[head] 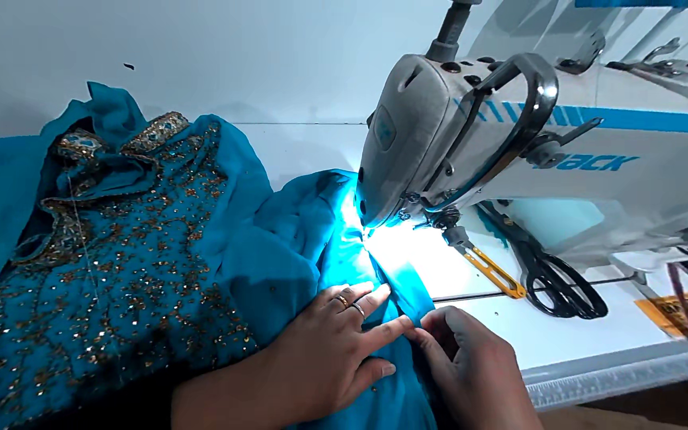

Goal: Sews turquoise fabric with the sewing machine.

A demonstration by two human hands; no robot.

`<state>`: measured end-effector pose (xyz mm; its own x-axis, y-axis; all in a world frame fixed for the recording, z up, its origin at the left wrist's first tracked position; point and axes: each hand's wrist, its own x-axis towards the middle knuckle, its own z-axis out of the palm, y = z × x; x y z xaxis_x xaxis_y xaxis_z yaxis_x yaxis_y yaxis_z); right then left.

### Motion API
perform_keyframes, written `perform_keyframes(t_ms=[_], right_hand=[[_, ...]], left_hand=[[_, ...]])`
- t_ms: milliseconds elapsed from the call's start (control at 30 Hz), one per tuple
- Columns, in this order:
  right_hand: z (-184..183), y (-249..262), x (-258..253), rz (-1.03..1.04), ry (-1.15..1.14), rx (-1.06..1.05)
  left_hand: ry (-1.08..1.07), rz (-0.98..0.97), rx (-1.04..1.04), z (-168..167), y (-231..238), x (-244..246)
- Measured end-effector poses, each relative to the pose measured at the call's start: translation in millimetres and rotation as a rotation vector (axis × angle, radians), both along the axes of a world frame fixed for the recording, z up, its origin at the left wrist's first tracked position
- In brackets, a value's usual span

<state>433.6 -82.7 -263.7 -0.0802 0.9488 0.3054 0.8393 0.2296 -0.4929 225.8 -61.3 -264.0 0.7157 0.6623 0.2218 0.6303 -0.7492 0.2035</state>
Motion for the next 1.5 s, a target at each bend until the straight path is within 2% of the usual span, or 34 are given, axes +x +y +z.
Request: perform_keyframes(t_ms=[133, 433, 767, 900, 1033, 1233, 1500], right_hand=[[8, -6, -4, -0.034, -0.026, -0.043], [25, -20, -17, -0.038, -0.142, 0.034], [6, -25, -35, -0.014, -0.294, 0.228], [2, -25, -38, -0.026, -0.304, 0.253], [-2, -23, -40, -0.046, -0.317, 0.305], [-2, -16, -42, -0.068, -0.283, 0.351], [-9, -17, -40, -0.044, -0.261, 0.313]], left_hand=[[0.033, -0.018, -0.053, 5, 0, -1], [0.009, 0.010, -0.052, 5, 0, 0], [0.007, -0.018, 0.051, 2, 0, -1], [-0.131, 0.004, 0.067, 0, 0, 1], [-0.256, 0.107, 0.132, -4, 3, 3], [-0.176, 0.159, 0.163, -5, 4, 4], [0.037, 0.058, 0.193, -6, 9, 3]])
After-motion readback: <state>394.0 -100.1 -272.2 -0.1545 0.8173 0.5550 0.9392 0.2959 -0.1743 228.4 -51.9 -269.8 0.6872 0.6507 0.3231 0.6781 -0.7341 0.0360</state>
